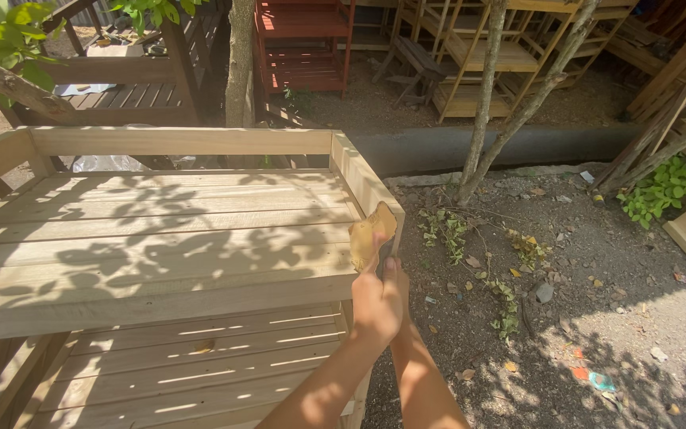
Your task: The person sands a light-colored wooden shelf unit outdoors, rubbing sandpaper by hand across the top surface, edges, rails and side panels. They rotate and reposition the shelf between passes to reach different faces, continuing to sand the frame and slats.
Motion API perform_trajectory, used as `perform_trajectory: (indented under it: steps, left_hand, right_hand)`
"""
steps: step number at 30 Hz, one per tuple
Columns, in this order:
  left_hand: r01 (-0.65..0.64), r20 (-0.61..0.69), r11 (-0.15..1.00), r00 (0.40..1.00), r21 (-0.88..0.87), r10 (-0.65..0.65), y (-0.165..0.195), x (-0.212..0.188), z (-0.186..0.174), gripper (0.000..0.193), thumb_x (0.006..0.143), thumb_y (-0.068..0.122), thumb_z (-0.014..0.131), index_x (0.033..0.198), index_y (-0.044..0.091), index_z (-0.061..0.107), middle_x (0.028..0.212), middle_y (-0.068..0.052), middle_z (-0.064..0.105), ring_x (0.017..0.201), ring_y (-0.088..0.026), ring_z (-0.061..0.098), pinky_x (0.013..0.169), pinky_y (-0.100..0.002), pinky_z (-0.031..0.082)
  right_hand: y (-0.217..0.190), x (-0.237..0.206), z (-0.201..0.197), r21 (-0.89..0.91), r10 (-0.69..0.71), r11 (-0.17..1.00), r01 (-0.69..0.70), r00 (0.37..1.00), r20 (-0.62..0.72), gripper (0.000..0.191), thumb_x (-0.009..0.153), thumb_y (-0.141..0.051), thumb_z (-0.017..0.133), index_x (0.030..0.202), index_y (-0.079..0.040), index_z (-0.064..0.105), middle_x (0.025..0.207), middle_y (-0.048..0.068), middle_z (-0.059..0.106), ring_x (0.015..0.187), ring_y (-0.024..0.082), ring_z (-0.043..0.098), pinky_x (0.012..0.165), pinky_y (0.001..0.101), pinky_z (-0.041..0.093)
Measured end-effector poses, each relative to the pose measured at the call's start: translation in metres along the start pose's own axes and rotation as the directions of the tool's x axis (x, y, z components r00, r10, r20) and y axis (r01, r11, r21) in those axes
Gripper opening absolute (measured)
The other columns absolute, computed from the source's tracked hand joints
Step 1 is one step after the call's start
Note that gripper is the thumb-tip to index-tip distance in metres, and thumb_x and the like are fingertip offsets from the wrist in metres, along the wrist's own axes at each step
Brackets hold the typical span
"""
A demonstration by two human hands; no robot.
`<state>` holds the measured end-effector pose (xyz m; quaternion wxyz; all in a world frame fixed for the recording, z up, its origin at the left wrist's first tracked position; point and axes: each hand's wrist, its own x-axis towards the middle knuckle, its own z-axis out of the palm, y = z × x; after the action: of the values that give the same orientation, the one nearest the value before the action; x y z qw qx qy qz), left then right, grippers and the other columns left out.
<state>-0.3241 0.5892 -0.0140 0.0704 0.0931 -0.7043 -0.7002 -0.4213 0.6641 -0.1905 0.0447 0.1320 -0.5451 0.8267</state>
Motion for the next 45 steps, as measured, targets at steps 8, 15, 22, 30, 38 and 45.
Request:
perform_trajectory:
  steps: [8, 15, 22, 30, 38, 45]
  left_hand:
    - [-0.464, -0.066, 0.878, 0.879, 0.115, 0.473, -0.042, 0.009, -0.001, 0.042, 0.116, 0.027, 0.043, 0.152, 0.006, 0.051, 0.094, -0.014, 0.071, 0.089, -0.024, 0.069, 0.085, -0.036, 0.056]
    - [-0.018, 0.039, 0.988, 0.999, -0.155, 0.025, -0.021, 0.007, -0.006, 0.044, 0.109, 0.031, 0.044, 0.131, -0.004, 0.06, 0.071, -0.012, 0.058, 0.063, -0.024, 0.056, 0.061, -0.04, 0.05]
    - [-0.264, -0.055, 0.964, 0.963, 0.016, 0.265, -0.036, -0.007, -0.006, 0.046, 0.113, 0.036, 0.043, 0.111, -0.001, 0.071, 0.076, -0.011, 0.07, 0.073, -0.017, 0.064, 0.07, -0.032, 0.052]
    - [-0.368, 0.005, 0.928, 0.929, 0.06, 0.369, -0.038, 0.006, -0.013, 0.051, 0.104, 0.035, 0.048, 0.139, -0.001, 0.054, 0.073, -0.012, 0.071, 0.063, -0.018, 0.07, 0.061, -0.034, 0.055]
    - [0.016, 0.114, 0.998, 0.993, -0.065, -0.008, -0.013, 0.007, -0.016, 0.043, 0.11, 0.028, 0.047, 0.119, -0.008, 0.068, 0.071, -0.015, 0.063, 0.06, -0.021, 0.058, 0.057, -0.036, 0.049]
    - [-0.379, 0.104, 0.925, 0.92, -0.02, 0.379, -0.033, -0.015, -0.028, 0.048, 0.108, 0.02, 0.047, 0.151, -0.001, 0.046, 0.077, -0.007, 0.069, 0.072, -0.014, 0.065, 0.074, -0.033, 0.055]
  right_hand:
    - [-0.011, -0.025, 0.017, -0.469, -0.022, 0.868, -0.16, 0.933, -0.359, 0.038, 0.103, -0.031, 0.054, 0.135, -0.013, 0.065, 0.103, 0.005, 0.075, 0.088, 0.014, 0.07, 0.075, 0.0293, 0.055]
    - [-0.006, -0.03, 0.02, -0.481, -0.255, 0.876, 0.045, 0.889, -0.381, 0.025, 0.104, -0.025, 0.057, 0.106, -0.003, 0.069, 0.086, 0.001, 0.066, 0.078, 0.007, 0.06, 0.07, 0.025, 0.051]
    - [-0.013, -0.037, 0.028, -0.382, -0.277, 0.914, 0.138, 0.899, -0.34, 0.022, 0.103, -0.022, 0.053, 0.103, -0.002, 0.063, 0.085, -0.001, 0.064, 0.076, 0.008, 0.06, 0.066, 0.0254, 0.051]
    - [-0.015, -0.034, 0.025, -0.509, -0.335, 0.848, 0.15, 0.895, -0.294, 0.032, 0.106, -0.031, 0.049, 0.106, -0.004, 0.066, 0.088, 0.002, 0.066, 0.08, 0.011, 0.062, 0.071, 0.0271, 0.051]
    - [-0.001, -0.04, 0.018, -0.564, -0.325, 0.821, 0.091, 0.887, -0.329, 0.05, 0.109, -0.047, 0.042, 0.097, -0.004, 0.065, 0.079, 0.006, 0.065, 0.074, 0.014, 0.061, 0.068, 0.0308, 0.051]
    - [0.019, -0.054, 0.006, -0.582, -0.286, 0.812, 0.047, 0.901, -0.326, 0.046, 0.109, -0.043, 0.04, 0.102, -0.005, 0.065, 0.085, 0.008, 0.067, 0.076, 0.019, 0.064, 0.07, 0.0341, 0.052]
